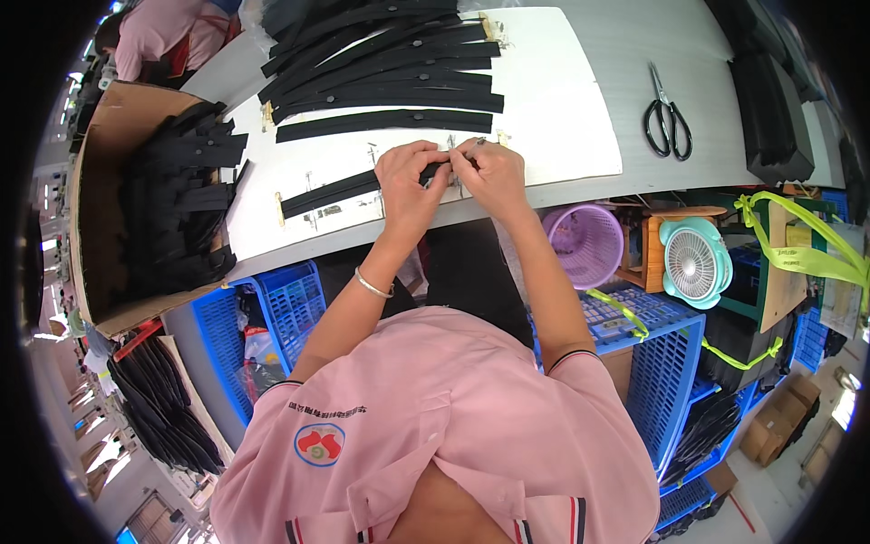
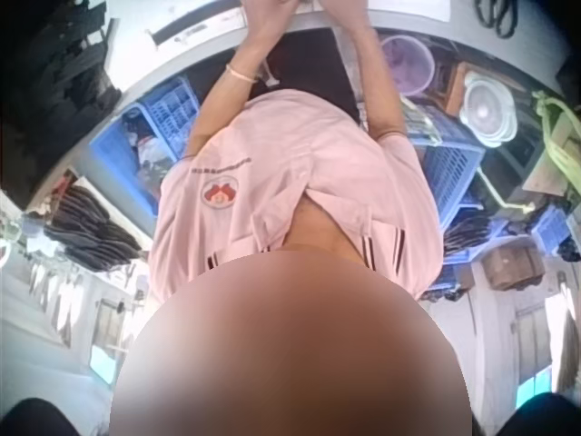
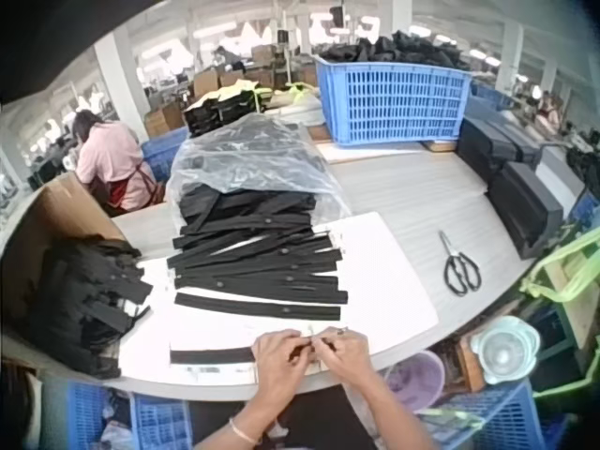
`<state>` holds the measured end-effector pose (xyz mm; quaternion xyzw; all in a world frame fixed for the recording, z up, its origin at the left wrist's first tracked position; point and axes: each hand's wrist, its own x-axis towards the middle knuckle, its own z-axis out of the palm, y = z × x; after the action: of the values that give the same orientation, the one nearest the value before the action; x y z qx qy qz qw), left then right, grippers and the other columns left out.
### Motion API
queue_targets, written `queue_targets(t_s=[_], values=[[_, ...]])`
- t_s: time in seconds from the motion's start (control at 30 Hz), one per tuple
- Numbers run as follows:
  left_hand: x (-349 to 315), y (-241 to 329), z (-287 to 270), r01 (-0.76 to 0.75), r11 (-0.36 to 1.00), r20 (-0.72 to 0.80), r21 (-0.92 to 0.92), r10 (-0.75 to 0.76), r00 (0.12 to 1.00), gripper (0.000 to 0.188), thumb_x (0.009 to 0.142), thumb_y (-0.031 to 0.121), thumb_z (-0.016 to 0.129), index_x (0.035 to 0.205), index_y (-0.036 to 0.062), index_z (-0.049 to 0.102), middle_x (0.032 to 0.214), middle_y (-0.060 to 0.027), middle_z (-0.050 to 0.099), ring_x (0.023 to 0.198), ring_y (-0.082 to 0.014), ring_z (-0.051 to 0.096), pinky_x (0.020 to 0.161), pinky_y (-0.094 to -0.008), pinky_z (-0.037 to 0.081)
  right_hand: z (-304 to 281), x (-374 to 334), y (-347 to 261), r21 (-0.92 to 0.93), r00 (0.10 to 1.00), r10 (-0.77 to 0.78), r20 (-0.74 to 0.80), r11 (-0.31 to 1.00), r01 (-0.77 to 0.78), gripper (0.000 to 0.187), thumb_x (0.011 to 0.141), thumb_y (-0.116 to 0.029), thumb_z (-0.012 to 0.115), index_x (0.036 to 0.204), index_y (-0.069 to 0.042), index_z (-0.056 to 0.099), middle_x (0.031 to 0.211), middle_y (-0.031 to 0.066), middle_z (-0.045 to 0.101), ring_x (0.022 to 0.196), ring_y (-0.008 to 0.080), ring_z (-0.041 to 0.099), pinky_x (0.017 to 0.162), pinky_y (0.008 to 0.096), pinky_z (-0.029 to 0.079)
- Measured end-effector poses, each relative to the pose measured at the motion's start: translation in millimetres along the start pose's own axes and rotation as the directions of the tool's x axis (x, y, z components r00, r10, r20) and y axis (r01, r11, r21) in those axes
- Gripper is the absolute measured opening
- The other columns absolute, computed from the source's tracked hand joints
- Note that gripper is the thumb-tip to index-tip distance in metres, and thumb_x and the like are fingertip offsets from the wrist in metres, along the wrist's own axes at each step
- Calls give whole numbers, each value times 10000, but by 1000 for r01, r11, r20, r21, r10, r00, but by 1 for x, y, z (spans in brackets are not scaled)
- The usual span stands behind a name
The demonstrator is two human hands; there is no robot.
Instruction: The recorder uses a pen and a template to mark specific intervals on black zipper strips for production.
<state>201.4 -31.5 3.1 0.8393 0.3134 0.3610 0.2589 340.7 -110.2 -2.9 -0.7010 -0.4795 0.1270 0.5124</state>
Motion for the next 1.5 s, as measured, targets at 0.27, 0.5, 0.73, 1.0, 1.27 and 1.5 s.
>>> queue_targets(t_s=[0.27,0.5,0.73,1.0,1.27,1.5], values=[[-18,7,-19,-55,988,64,143,46,997,411,876,125,730,1282,97,678,1405,-118,589,1320,-333,510,1162,-597,246,-8,-5,2,106,994,113,7,988,-113,180,963,-137,664,886,10,734,781,101,741,698,179,709,646,309,533],[2,-31,-23,-107,986,211,126,79,974,442,977,255,675,1380,79,623,1538,-195,483,1494,-409,341,1169,-734,121,-7,-14,-2,279,959,226,-172,945,-173,222,1033,-152,627,948,25,730,827,39,723,698,69,601,619,226,463],[73,-83,-30,-40,999,192,-32,46,980,319,966,224,678,1246,72,704,1410,-173,602,1422,-372,459,1210,-662,187,2,-10,-4,261,942,278,-185,939,-226,209,1043,-153,622,995,18,733,820,17,693,658,43,544,582,204,420],[24,-185,-178,141,837,-312,529,38,949,287,867,38,682,1151,78,706,1390,-145,590,1432,-380,438,1214,-639,203,0,-10,-6,269,942,294,-161,932,-244,196,1031,-152,651,995,21,736,811,18,686,664,40,541,596,202,422],[29,-169,-206,147,940,-114,309,-117,987,118,931,96,697,1013,23,740,1058,-158,732,1059,-344,692,974,-456,506,3,-5,-15,322,920,344,-190,907,-273,191,1028,-135,653,1137,8,716,837,20,697,728,66,587,678,219,484],[30,-64,-88,48,996,329,-81,-18,944,202,895,220,757,1054,98,779,962,-128,736,861,-332,700,765,-412,542,30,-23,-27,-231,942,-202,-270,963,140,340,914,-70,737,1251,-70,692,962,77,755,830,217,702,746,321,544]])
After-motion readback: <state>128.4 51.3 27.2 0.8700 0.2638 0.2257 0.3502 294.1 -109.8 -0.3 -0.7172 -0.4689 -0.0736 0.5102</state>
